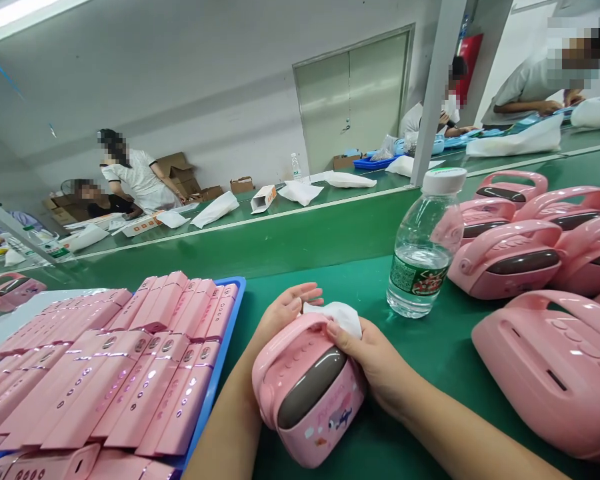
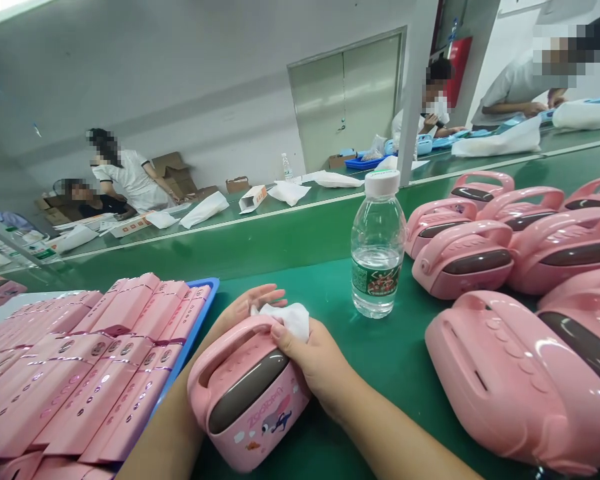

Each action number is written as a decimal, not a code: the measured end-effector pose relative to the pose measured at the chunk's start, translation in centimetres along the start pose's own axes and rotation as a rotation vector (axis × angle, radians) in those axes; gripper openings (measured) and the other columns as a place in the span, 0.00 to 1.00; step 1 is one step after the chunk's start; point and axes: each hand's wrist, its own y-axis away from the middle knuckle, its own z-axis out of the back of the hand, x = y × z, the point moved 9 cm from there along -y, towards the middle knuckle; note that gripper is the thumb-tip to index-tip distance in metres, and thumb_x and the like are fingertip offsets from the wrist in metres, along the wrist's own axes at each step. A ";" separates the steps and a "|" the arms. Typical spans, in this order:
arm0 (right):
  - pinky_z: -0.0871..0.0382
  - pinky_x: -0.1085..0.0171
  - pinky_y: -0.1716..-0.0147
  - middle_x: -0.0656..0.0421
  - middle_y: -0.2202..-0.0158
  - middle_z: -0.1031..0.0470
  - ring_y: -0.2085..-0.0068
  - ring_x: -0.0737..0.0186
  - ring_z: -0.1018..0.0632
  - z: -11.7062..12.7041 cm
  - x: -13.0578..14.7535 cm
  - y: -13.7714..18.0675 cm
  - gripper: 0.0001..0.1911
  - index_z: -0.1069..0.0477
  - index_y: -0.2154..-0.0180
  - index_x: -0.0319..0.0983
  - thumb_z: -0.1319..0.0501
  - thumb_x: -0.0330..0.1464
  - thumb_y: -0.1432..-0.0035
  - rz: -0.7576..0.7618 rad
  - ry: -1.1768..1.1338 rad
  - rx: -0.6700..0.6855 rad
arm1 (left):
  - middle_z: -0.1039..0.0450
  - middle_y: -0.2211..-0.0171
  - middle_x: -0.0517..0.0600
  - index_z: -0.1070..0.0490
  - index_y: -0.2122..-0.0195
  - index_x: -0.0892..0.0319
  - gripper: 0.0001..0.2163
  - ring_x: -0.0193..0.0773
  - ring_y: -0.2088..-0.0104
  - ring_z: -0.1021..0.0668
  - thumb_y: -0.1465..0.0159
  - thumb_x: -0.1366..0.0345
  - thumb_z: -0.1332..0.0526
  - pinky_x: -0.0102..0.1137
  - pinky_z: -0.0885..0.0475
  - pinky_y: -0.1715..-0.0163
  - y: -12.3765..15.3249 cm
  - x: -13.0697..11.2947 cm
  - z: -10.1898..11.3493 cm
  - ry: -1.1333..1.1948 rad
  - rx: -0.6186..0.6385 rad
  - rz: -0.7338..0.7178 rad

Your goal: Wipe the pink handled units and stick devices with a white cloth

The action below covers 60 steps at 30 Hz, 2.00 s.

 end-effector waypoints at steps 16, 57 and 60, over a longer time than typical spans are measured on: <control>0.36 0.54 0.52 0.54 0.60 0.25 0.55 0.52 0.27 3.4 0.8 -0.1 0.20 0.29 0.58 0.39 0.37 0.44 0.50 0.062 -0.007 -0.275 | 0.27 0.54 0.55 0.29 0.53 0.60 0.18 0.54 0.51 0.29 0.44 0.61 0.40 0.38 0.32 0.54 2.5 -1.9 -2.5 -0.150 0.027 -0.081; 0.32 0.71 0.60 0.59 0.57 0.27 0.58 0.65 0.26 1.0 4.4 1.7 0.15 0.35 0.51 0.43 0.49 0.38 0.38 0.524 0.995 -0.292 | 0.25 0.62 0.54 0.28 0.55 0.61 0.17 0.46 0.60 0.25 0.44 0.60 0.39 0.31 0.28 0.68 2.9 -1.9 0.4 -0.140 -0.366 -0.097; 0.34 0.70 0.54 0.56 0.51 0.31 0.49 0.63 0.31 -2.3 5.0 2.7 0.13 0.34 0.53 0.40 0.48 0.30 0.40 0.797 1.198 -0.092 | 0.25 0.65 0.52 0.29 0.54 0.60 0.16 0.39 0.65 0.25 0.42 0.60 0.40 0.28 0.30 0.69 2.7 -1.8 0.5 -0.140 -0.338 -0.102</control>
